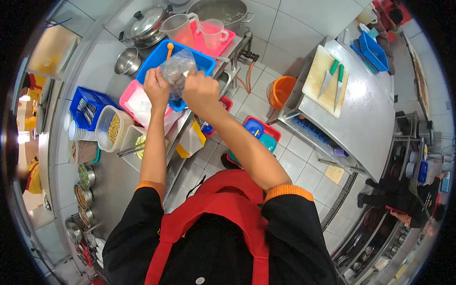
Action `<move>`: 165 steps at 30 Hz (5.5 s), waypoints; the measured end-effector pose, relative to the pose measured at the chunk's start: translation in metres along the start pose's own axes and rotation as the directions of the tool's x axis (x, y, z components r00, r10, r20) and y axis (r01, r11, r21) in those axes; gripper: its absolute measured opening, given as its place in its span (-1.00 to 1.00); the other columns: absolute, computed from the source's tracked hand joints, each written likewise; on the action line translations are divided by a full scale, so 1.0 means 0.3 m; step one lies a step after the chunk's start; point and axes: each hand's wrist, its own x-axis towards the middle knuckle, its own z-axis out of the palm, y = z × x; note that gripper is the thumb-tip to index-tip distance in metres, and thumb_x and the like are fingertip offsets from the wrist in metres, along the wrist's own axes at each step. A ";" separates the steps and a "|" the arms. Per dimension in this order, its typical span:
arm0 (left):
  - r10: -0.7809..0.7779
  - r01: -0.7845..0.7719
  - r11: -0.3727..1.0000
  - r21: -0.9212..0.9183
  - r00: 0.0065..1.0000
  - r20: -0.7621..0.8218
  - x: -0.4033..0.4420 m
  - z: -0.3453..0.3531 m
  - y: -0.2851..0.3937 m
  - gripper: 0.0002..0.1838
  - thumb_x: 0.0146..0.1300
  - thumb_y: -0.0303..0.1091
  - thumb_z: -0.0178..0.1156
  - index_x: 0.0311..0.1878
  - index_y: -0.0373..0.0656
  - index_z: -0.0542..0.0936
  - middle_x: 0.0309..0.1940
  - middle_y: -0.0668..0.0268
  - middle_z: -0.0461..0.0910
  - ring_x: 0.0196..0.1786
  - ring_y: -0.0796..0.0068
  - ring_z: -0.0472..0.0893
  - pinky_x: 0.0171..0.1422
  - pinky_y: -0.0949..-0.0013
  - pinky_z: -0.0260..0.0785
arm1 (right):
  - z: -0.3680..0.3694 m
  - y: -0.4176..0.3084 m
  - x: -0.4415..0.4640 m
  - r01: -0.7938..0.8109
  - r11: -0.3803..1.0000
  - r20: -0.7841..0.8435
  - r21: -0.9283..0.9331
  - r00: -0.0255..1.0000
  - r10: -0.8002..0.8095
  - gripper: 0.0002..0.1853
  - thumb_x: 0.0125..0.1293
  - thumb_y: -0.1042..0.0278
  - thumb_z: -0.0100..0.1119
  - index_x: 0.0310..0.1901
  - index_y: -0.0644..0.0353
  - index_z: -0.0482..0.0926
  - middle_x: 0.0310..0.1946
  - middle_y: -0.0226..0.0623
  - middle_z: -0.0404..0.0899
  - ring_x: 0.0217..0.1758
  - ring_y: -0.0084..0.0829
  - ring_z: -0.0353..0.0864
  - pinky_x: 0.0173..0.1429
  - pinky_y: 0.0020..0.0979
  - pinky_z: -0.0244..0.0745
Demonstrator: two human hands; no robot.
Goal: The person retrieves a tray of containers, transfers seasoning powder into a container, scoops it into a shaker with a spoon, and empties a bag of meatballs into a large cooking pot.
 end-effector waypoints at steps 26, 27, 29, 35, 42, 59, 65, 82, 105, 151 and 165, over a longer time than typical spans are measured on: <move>-0.013 -0.011 0.988 -0.151 0.987 -0.161 0.096 0.011 0.072 -0.83 0.35 -0.42 0.01 -0.39 -0.23 0.45 -0.58 0.05 0.45 -0.52 0.03 0.49 -0.44 0.18 0.30 | -0.024 -0.021 0.214 0.064 0.988 -0.033 -0.140 0.997 -0.069 -0.80 0.11 0.41 0.10 -0.24 0.29 0.49 -0.37 -0.02 0.60 -0.41 -0.07 0.65 -0.39 -0.14 0.55; -0.065 0.035 0.989 -0.146 0.975 -0.210 0.100 0.021 0.057 -0.81 0.36 -0.40 0.00 -0.40 -0.24 0.44 -0.60 0.04 0.44 -0.54 0.03 0.47 -0.46 0.18 0.28 | -0.019 -0.009 0.217 0.081 0.987 -0.010 -0.136 0.997 -0.083 -0.80 0.10 0.41 0.09 -0.24 0.30 0.49 -0.39 -0.02 0.60 -0.40 -0.05 0.65 -0.37 -0.12 0.55; -0.115 0.079 0.986 -0.146 0.959 -0.260 0.118 0.036 0.033 -0.79 0.37 -0.39 -0.01 -0.41 -0.25 0.43 -0.62 0.04 0.42 -0.56 0.04 0.45 -0.47 0.18 0.25 | -0.030 0.008 0.205 0.096 0.986 0.010 -0.135 0.995 -0.096 -0.80 0.10 0.41 0.09 -0.24 0.31 0.49 -0.40 -0.01 0.59 -0.40 -0.02 0.64 -0.34 -0.10 0.54; -0.139 0.098 0.988 -0.117 0.895 -0.424 0.172 -0.058 -0.029 -0.72 0.39 -0.32 -0.02 -0.44 -0.26 0.38 -0.68 0.05 0.35 -0.64 0.05 0.38 -0.53 0.16 0.17 | -0.199 0.443 -0.064 -0.362 0.923 -0.036 -0.131 0.932 0.361 -0.79 0.32 0.33 -0.08 -0.19 0.29 0.47 -0.35 0.02 0.58 -0.28 0.06 0.60 -0.23 -0.04 0.51; 0.001 -0.043 0.993 -0.110 0.932 -0.362 0.229 -0.178 -0.013 -0.68 0.43 -0.26 -0.06 -0.43 -0.24 0.38 -0.69 0.19 0.30 -0.66 0.29 0.32 -0.54 0.26 0.16 | -0.266 1.036 -0.460 -0.648 0.711 -0.221 -0.273 0.761 0.609 -0.61 0.32 0.28 -0.04 0.02 0.47 0.40 -0.33 0.16 0.54 -0.21 0.10 0.54 -0.09 -0.06 0.45; -0.306 0.038 0.749 -0.661 0.906 -0.294 0.283 -0.146 0.139 -0.64 0.47 -0.09 -0.15 -0.40 -0.13 0.30 -0.56 0.51 0.22 -0.54 0.75 0.21 -0.52 0.59 0.16 | -0.086 0.313 0.104 -0.030 0.584 0.102 0.811 0.991 -0.091 -0.03 -0.06 0.11 0.50 0.36 0.17 0.15 0.25 -0.11 0.32 0.36 -0.20 0.25 0.32 -0.09 0.21; -0.196 -0.041 0.812 -0.582 0.920 -0.339 0.314 -0.158 0.189 -0.65 0.48 -0.09 -0.17 -0.40 -0.09 0.26 -0.56 0.49 0.18 -0.59 0.71 0.17 -0.57 0.56 0.13 | -0.062 0.010 0.203 -0.181 0.128 0.216 0.975 0.907 -0.361 -0.29 0.03 0.47 0.42 0.24 0.28 0.32 0.09 -0.28 0.50 0.13 -0.45 0.47 0.24 -0.37 0.34; -0.122 0.458 0.395 -0.797 0.886 0.448 0.128 0.277 0.413 -0.35 0.14 0.00 0.28 0.14 -0.05 0.18 0.24 0.30 0.24 0.27 0.37 0.31 0.31 0.23 0.24 | -0.415 0.547 0.423 -0.205 0.256 0.298 0.945 0.863 -0.409 -0.56 0.07 0.54 0.35 0.04 0.31 0.51 -0.10 -0.33 0.62 -0.06 -0.54 0.57 0.06 -0.46 0.48; -0.611 0.525 0.383 -0.760 0.761 0.217 0.203 1.349 0.352 -0.46 0.33 -0.22 0.16 0.29 -0.16 0.24 0.14 0.18 0.41 0.13 0.31 0.47 0.20 0.27 0.39 | 0.156 1.447 0.658 -0.621 -0.331 0.602 0.710 0.780 -0.172 -0.52 0.47 0.16 -0.13 0.18 0.43 0.16 0.15 0.06 0.28 0.15 0.11 0.44 0.18 0.00 0.48; -0.853 0.816 0.208 -0.539 0.422 0.309 0.610 1.318 0.132 -0.79 0.35 -0.33 0.06 -0.21 -0.31 0.36 -0.24 0.22 0.29 -0.11 0.19 0.49 0.03 0.13 0.59 | 0.216 1.301 1.218 -0.537 0.512 0.617 0.671 0.787 0.018 -0.66 0.27 0.28 -0.07 -0.44 0.43 0.55 -0.55 -0.11 0.61 -0.63 -0.45 0.59 -0.52 -0.46 0.53; -0.001 0.001 0.995 -0.096 1.000 -0.001 0.331 1.170 0.641 -0.83 0.18 -0.57 0.06 -0.15 -0.30 0.51 -0.11 0.03 0.57 -0.22 0.15 0.61 -0.15 0.31 0.47 | -0.014 1.290 0.828 -0.791 -0.327 0.646 0.517 0.611 -0.457 -0.55 0.26 0.02 0.18 0.06 0.14 0.44 0.05 -0.31 0.40 0.10 -0.40 0.35 0.06 -0.23 0.38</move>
